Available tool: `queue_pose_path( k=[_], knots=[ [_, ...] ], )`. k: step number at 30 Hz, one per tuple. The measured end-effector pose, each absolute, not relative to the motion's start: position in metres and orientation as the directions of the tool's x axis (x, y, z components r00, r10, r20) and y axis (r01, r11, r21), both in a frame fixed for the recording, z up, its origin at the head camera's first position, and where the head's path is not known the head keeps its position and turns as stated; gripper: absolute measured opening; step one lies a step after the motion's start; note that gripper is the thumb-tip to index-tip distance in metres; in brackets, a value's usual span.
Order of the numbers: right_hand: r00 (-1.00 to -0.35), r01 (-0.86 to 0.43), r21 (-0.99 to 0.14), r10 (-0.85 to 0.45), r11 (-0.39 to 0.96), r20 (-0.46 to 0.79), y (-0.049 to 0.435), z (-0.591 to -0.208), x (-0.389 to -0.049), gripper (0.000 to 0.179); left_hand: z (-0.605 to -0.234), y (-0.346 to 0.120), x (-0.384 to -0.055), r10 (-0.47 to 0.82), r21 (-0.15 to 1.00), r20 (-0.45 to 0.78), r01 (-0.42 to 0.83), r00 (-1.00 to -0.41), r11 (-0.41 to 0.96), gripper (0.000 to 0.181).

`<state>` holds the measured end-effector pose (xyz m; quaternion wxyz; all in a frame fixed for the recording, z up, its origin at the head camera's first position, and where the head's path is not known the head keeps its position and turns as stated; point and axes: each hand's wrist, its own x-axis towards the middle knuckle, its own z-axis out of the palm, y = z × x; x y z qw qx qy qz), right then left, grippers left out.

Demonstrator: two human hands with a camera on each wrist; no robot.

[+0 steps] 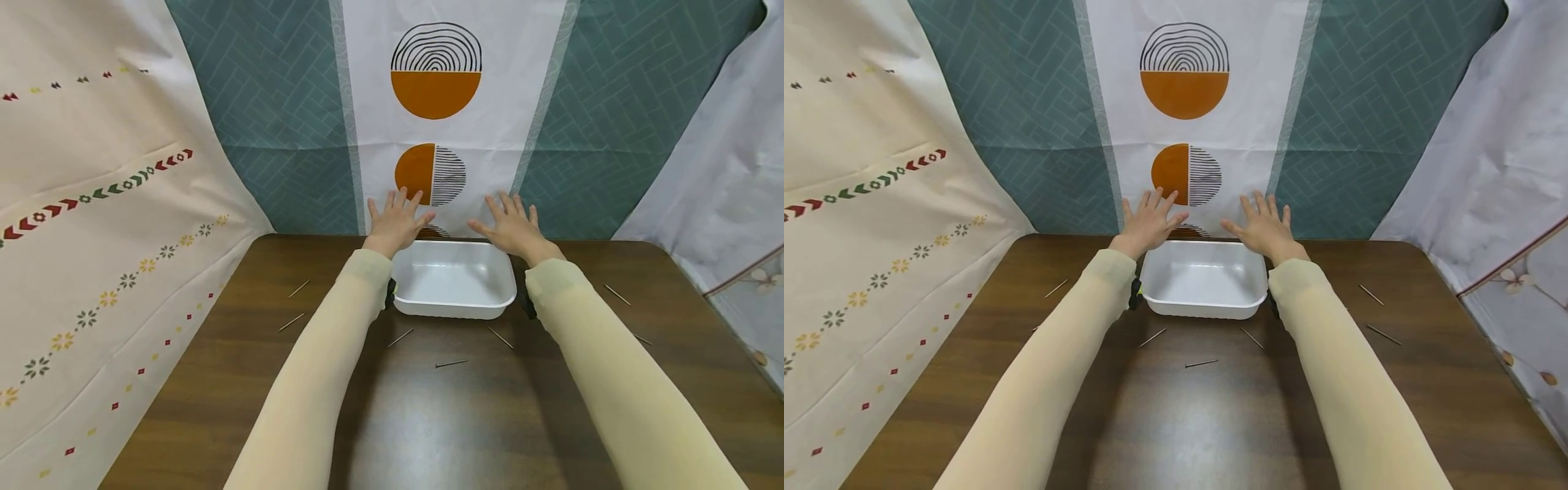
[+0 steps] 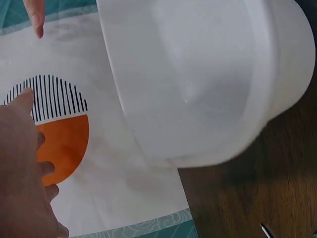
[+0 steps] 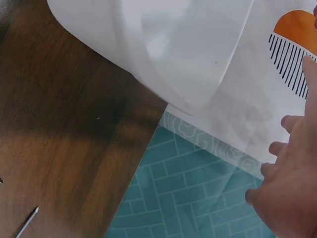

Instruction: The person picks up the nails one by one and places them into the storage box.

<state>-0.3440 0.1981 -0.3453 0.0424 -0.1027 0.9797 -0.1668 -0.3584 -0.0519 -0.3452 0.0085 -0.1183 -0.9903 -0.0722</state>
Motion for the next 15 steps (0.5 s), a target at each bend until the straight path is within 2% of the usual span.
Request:
queue_pose_path(
  k=[10, 15],
  knots=[
    [-0.97, -0.206, -0.333, -0.236, 0.92, -0.051, 0.2, -0.342, -0.34, 0.087, -0.346, -0.062, -0.358, 0.26, 0.179, 0.018, 0.259, -0.966, 0.949, 0.074],
    [-0.965, -0.228, -0.341, -0.258, 0.912, -0.044, 0.206, -0.345, -0.342, 0.096, -0.348, -0.066, -0.358, 0.282, 0.19, 0.012, 0.279, -0.959, 0.941, 0.075]
  ],
)
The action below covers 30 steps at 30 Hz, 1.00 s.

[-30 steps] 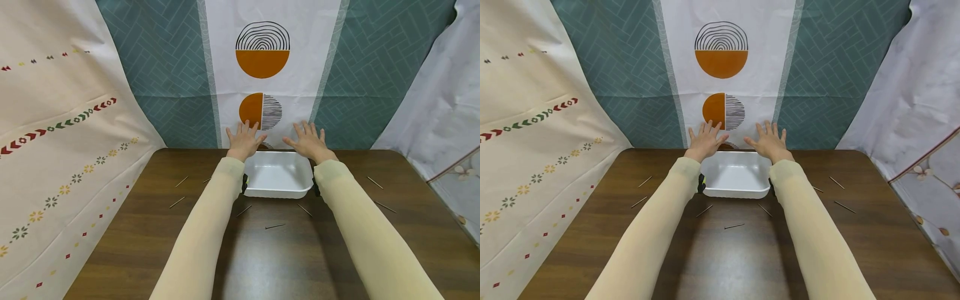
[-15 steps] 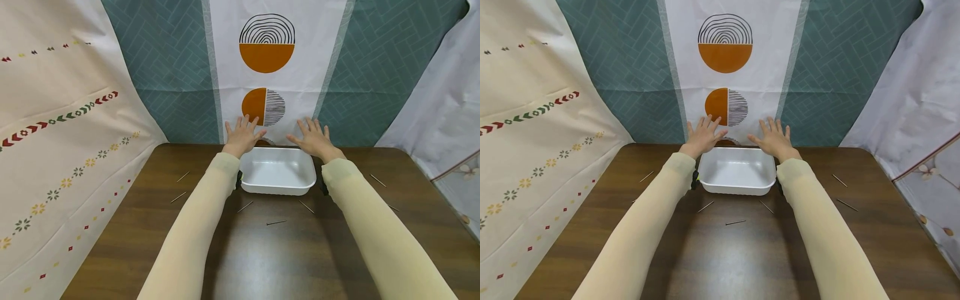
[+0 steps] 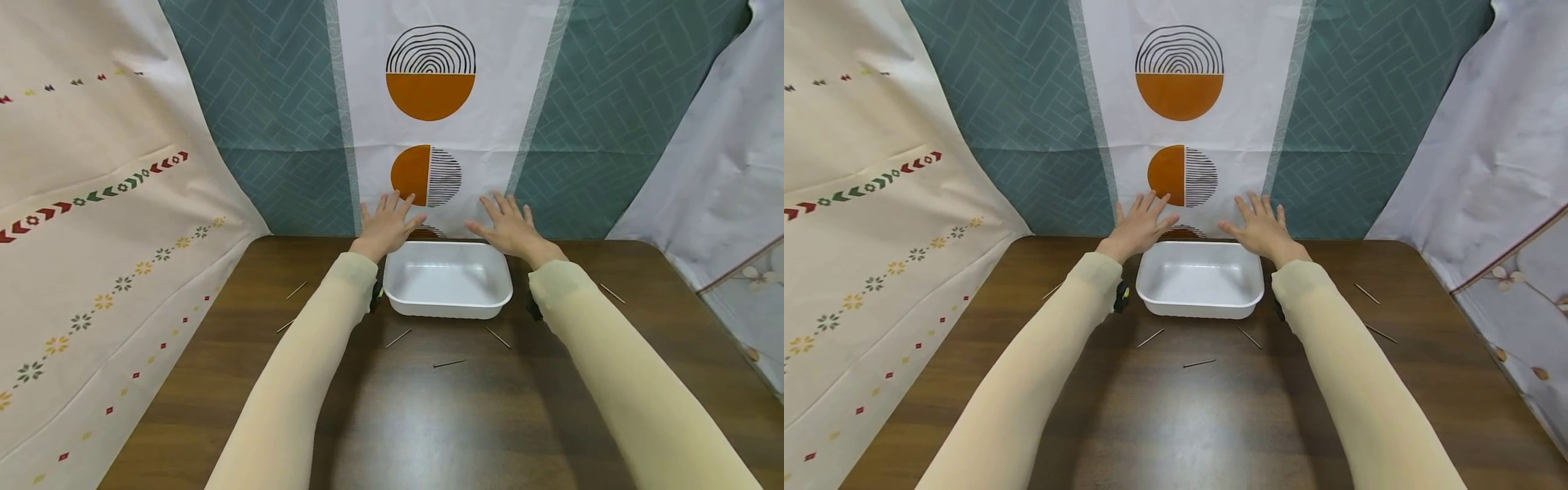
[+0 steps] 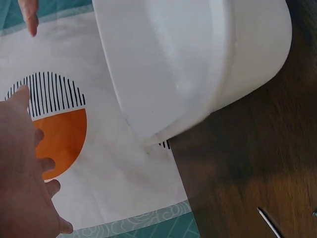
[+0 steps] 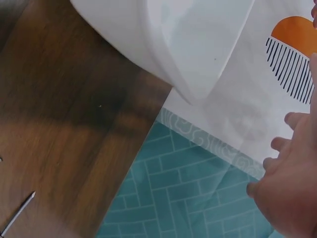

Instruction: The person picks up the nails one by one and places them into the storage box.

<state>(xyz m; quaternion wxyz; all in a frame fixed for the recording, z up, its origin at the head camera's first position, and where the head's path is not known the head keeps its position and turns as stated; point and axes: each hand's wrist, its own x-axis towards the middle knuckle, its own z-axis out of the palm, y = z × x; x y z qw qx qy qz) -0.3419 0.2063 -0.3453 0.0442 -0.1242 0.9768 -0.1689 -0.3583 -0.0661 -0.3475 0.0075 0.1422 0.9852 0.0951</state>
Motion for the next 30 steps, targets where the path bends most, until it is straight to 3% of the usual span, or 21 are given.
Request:
queue_pose_path(
  k=[4, 16, 30],
  knots=[
    [-0.955, -0.264, -0.354, -0.293, 0.897, -0.031, 0.211, -0.349, -0.344, 0.101, -0.345, -0.071, -0.354, 0.31, 0.199, 0.024, 0.309, -0.95, 0.93, 0.074],
    [-0.944, -0.301, -0.36, -0.33, 0.883, -0.021, 0.224, -0.349, -0.332, 0.085, -0.341, -0.077, -0.344, 0.392, 0.125, 0.042, 0.394, -0.919, 0.91, 0.071],
    [-0.909, -0.389, -0.387, -0.417, 0.836, 0.015, 0.234, -0.355, -0.321, 0.091, -0.345, -0.082, -0.338, 0.447, 0.198, 0.069, 0.451, -0.892, 0.87, 0.072]
  ],
)
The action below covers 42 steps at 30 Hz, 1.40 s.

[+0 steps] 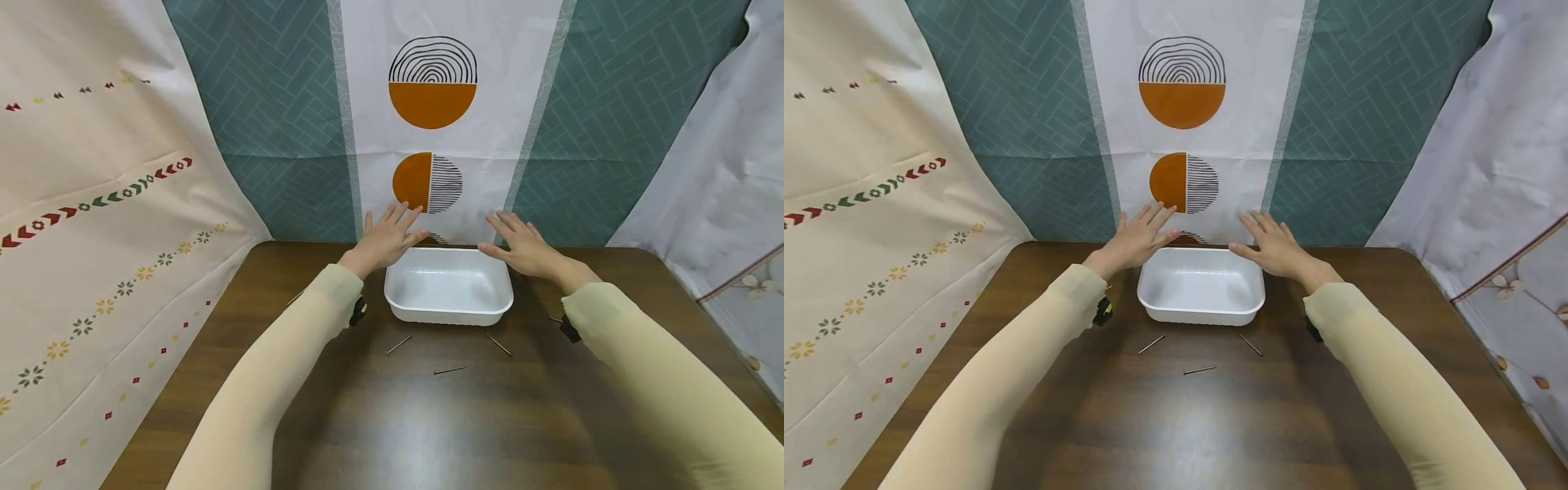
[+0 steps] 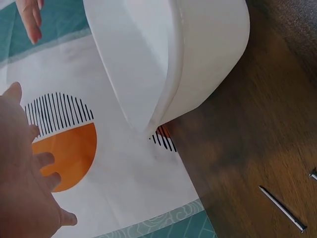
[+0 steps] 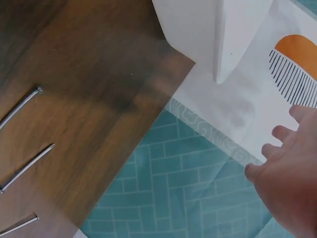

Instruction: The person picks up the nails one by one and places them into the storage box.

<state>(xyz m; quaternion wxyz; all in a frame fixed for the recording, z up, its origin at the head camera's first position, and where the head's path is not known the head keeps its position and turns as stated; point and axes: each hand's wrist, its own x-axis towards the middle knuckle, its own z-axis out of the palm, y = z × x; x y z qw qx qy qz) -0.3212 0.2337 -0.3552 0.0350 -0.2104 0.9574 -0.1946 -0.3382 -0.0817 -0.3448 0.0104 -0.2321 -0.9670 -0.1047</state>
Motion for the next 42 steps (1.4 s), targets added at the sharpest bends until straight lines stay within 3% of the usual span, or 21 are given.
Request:
queue_pose_path(
  k=[26, 42],
  knots=[
    [-0.87, -0.448, -0.428, -0.492, 0.785, 0.007, 0.258, -0.35, -0.285, 0.079, -0.347, -0.095, -0.321, 0.507, 0.25, 0.052, 0.503, -0.86, 0.827, 0.07],
    [-0.877, -0.423, -0.493, -0.48, 0.76, 0.012, 0.285, -0.355, -0.268, 0.078, -0.364, -0.109, -0.308, 0.511, 0.35, 0.083, 0.505, -0.856, 0.789, 0.064]
  ],
)
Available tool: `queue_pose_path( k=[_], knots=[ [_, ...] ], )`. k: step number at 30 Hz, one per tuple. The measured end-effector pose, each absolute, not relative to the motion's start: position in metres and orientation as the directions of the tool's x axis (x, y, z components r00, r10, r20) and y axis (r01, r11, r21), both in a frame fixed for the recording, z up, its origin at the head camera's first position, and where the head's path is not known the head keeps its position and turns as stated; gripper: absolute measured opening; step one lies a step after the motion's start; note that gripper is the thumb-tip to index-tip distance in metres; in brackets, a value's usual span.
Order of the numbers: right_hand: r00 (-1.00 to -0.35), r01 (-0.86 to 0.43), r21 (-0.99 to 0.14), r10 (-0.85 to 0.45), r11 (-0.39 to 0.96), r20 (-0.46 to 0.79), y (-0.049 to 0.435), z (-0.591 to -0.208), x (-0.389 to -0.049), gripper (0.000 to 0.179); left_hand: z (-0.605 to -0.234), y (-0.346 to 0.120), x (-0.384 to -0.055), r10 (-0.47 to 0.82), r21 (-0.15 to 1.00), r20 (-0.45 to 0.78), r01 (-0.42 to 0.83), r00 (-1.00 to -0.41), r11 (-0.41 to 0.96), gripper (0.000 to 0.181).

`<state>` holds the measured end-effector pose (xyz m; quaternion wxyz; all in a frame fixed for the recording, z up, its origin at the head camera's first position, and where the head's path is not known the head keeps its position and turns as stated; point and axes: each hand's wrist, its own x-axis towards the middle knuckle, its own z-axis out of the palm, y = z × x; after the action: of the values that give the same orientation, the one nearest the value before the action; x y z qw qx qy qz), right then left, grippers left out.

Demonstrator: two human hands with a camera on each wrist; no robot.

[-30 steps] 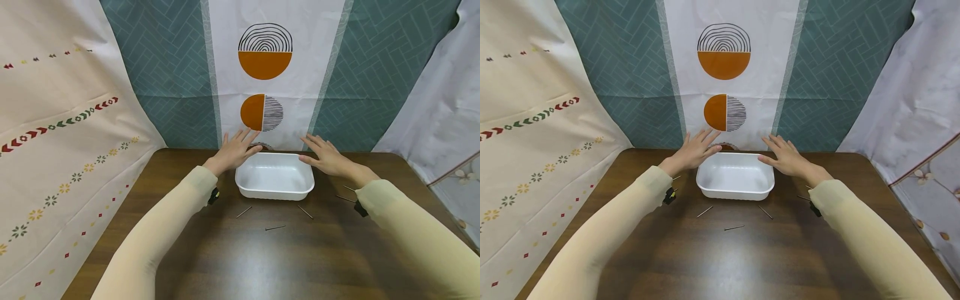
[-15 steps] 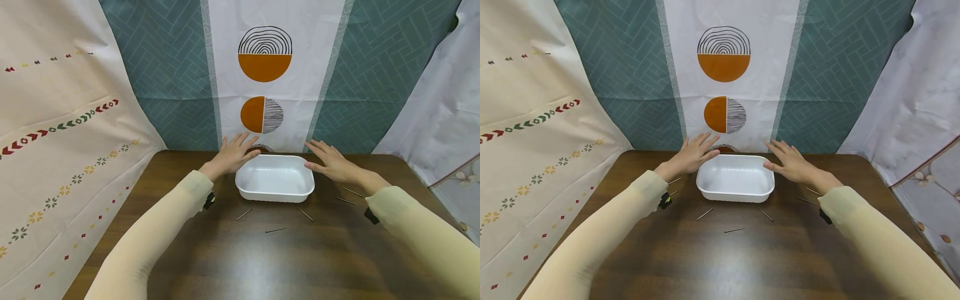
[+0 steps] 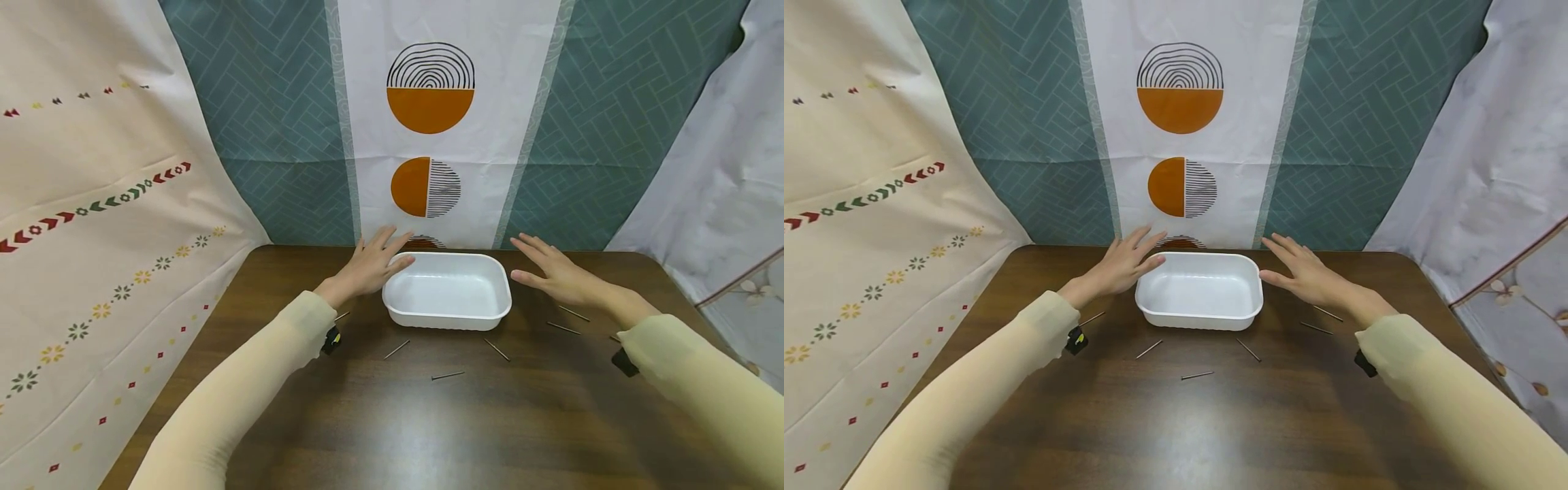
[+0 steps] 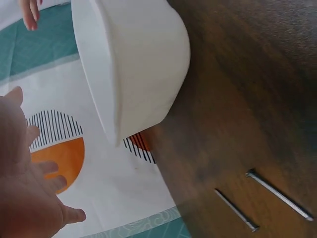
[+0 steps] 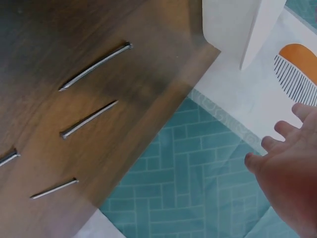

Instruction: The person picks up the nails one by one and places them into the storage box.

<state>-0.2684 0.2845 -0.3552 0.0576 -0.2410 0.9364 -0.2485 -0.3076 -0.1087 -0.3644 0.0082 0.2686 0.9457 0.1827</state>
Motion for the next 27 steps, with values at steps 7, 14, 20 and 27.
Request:
queue_pose_path(
  k=[7, 14, 20, 27],
  knots=[
    [-0.877, -0.409, -0.514, -0.48, 0.754, -0.007, 0.296, -0.357, -0.262, 0.079, -0.372, -0.113, -0.303, 0.481, 0.467, 0.052, 0.448, -0.875, 0.763, 0.064],
    [-0.876, -0.415, -0.534, -0.482, 0.736, 0.017, 0.304, -0.356, -0.259, 0.078, -0.38, -0.116, -0.299, 0.455, 0.601, 0.036, 0.383, -0.89, 0.702, 0.063],
    [-0.875, -0.427, -0.544, -0.482, 0.722, 0.046, 0.313, -0.359, -0.251, 0.077, -0.39, -0.115, -0.298, 0.445, 0.688, 0.068, 0.365, -0.893, 0.627, 0.062],
    [-0.876, -0.436, -0.527, -0.478, 0.729, 0.065, 0.322, -0.362, -0.245, 0.075, -0.399, -0.117, -0.293, 0.424, 0.742, 0.063, 0.326, -0.904, 0.585, 0.061]
  ],
)
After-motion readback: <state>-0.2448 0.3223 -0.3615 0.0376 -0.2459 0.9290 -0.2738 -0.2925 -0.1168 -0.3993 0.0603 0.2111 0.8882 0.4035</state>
